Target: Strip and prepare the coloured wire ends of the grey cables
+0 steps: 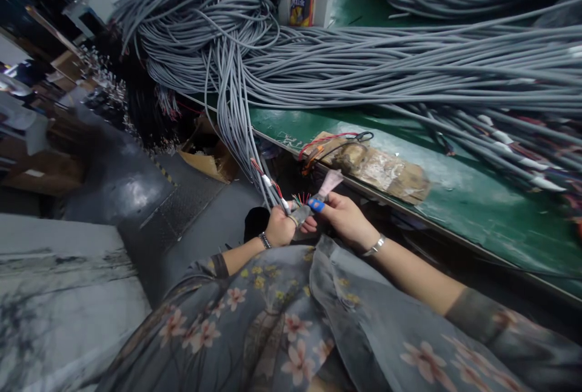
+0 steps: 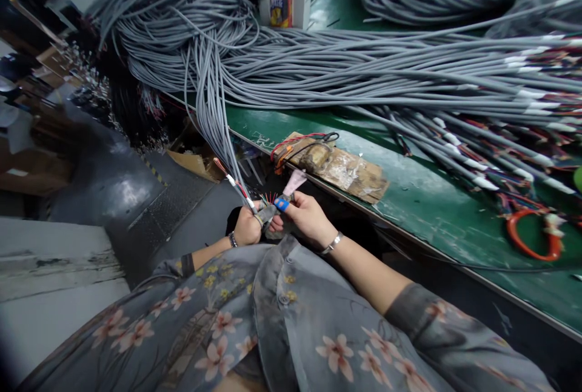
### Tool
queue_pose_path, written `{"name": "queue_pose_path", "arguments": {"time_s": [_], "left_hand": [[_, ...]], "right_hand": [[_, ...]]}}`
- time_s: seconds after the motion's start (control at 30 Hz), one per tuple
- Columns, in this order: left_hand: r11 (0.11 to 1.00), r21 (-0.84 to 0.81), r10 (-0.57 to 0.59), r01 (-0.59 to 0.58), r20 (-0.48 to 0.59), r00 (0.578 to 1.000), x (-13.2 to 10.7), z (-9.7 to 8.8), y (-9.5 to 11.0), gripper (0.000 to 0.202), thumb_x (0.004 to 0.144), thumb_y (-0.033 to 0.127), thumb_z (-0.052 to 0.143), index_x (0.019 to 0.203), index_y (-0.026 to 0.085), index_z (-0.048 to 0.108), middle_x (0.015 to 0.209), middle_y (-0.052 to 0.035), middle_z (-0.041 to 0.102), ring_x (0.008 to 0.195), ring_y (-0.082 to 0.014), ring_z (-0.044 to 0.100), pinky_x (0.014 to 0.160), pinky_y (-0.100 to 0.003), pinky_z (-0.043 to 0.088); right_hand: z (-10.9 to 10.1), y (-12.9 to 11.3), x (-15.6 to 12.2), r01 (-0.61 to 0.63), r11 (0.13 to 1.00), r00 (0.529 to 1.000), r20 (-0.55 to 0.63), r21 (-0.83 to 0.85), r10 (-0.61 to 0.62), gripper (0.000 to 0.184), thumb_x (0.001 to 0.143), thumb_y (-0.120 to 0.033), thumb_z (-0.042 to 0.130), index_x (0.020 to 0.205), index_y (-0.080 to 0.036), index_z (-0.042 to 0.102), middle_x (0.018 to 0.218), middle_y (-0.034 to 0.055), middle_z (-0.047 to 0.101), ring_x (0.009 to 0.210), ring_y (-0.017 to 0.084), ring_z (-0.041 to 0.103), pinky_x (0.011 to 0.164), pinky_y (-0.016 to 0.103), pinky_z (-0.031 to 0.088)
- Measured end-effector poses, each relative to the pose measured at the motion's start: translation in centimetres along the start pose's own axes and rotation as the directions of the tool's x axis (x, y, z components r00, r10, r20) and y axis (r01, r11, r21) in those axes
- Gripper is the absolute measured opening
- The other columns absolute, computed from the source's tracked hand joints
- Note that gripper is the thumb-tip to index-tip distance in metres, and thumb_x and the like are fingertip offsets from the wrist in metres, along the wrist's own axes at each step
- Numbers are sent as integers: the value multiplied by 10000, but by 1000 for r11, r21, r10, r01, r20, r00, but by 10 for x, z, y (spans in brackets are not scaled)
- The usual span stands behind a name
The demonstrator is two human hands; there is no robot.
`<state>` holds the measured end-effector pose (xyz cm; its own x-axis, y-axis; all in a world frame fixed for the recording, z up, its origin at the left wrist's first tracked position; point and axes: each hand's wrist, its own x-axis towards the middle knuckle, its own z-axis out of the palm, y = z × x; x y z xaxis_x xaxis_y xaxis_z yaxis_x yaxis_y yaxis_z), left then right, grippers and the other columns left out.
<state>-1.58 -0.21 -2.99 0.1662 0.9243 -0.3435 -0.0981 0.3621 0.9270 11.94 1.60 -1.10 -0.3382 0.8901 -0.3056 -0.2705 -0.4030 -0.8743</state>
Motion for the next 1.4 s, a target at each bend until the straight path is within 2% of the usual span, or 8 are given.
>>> {"name": "queue_pose_path", "arguments": {"time_s": [0.23, 0.47, 0.57, 0.73, 0.83, 1.0, 1.2, 1.4], "left_hand": [[997, -68, -39, 34, -82, 996, -2, 4, 5, 557, 542, 685, 692, 603, 155, 530, 512, -53, 620, 506, -175, 636, 422, -225, 429], [991, -130, -31, 16, -115, 993, -5, 1, 15, 541, 511, 646, 734, 612, 157, 526, 453, 4, 562, 369, -97, 515, 361, -191, 335], [990, -134, -45, 39, -39, 998, -7, 0, 23, 544, 514, 645, 737, 624, 152, 535, 460, 10, 555, 359, -82, 488, 367, -199, 349], [992, -70, -89, 106, 208, 974, -6, 4, 33, 543, 537, 633, 741, 627, 134, 548, 489, -5, 562, 383, -90, 509, 383, -206, 354], [992, -65, -93, 110, 225, 970, -2, 6, 34, 538, 551, 624, 740, 635, 123, 563, 482, -6, 554, 375, -85, 494, 375, -201, 325], [989, -72, -115, 128, 171, 979, 2, 8, 31, 517, 592, 612, 719, 633, 117, 575, 488, -28, 574, 373, -83, 485, 377, -200, 329], [985, -110, -110, 130, 174, 979, 3, 8, 29, 526, 518, 606, 760, 600, 127, 559, 471, -6, 554, 355, -87, 488, 365, -201, 343], [991, -69, -104, 117, 168, 980, 5, 8, 26, 532, 540, 619, 741, 590, 129, 542, 472, -7, 550, 357, -82, 489, 363, -195, 321]], "right_hand": [[-10, 11, 4, 18, 995, 995, -99, -93, -27, 484, 521, -563, 819, 594, -180, 532, 483, -57, 454, 449, 63, 342, 451, 238, 272], [-36, 12, -2, -29, 995, 999, 36, 95, 26, 433, 597, -577, 779, 674, -194, 592, 595, -22, 530, 533, 105, 444, 520, 265, 404], [-41, 5, 2, -37, 987, 999, 6, 159, 36, 432, 681, -636, 679, 722, -214, 602, 658, 1, 574, 543, 119, 467, 503, 261, 423], [-29, -9, 8, 8, 994, 1000, 29, 107, -11, 450, 688, -634, 676, 812, -204, 622, 649, -3, 565, 537, 118, 461, 496, 255, 404], [-21, -9, 8, 120, 992, 991, -62, 24, -119, 455, 635, -621, 728, 694, -189, 599, 578, -23, 510, 512, 103, 411, 495, 256, 368], [-21, -1, 8, 264, 961, 923, -266, -86, -278, 493, 609, -661, 726, 588, -200, 552, 530, -37, 480, 496, 92, 383, 510, 250, 356], [-21, -3, 17, 51, 982, 996, -80, 182, -37, 581, 493, -734, 737, 720, -208, 634, 624, -1, 583, 561, 135, 504, 528, 275, 434], [-20, -1, 20, 48, 958, 995, -98, 282, -22, 496, 502, -625, 809, 761, -230, 661, 718, -4, 648, 665, 150, 576, 583, 267, 462]]}}
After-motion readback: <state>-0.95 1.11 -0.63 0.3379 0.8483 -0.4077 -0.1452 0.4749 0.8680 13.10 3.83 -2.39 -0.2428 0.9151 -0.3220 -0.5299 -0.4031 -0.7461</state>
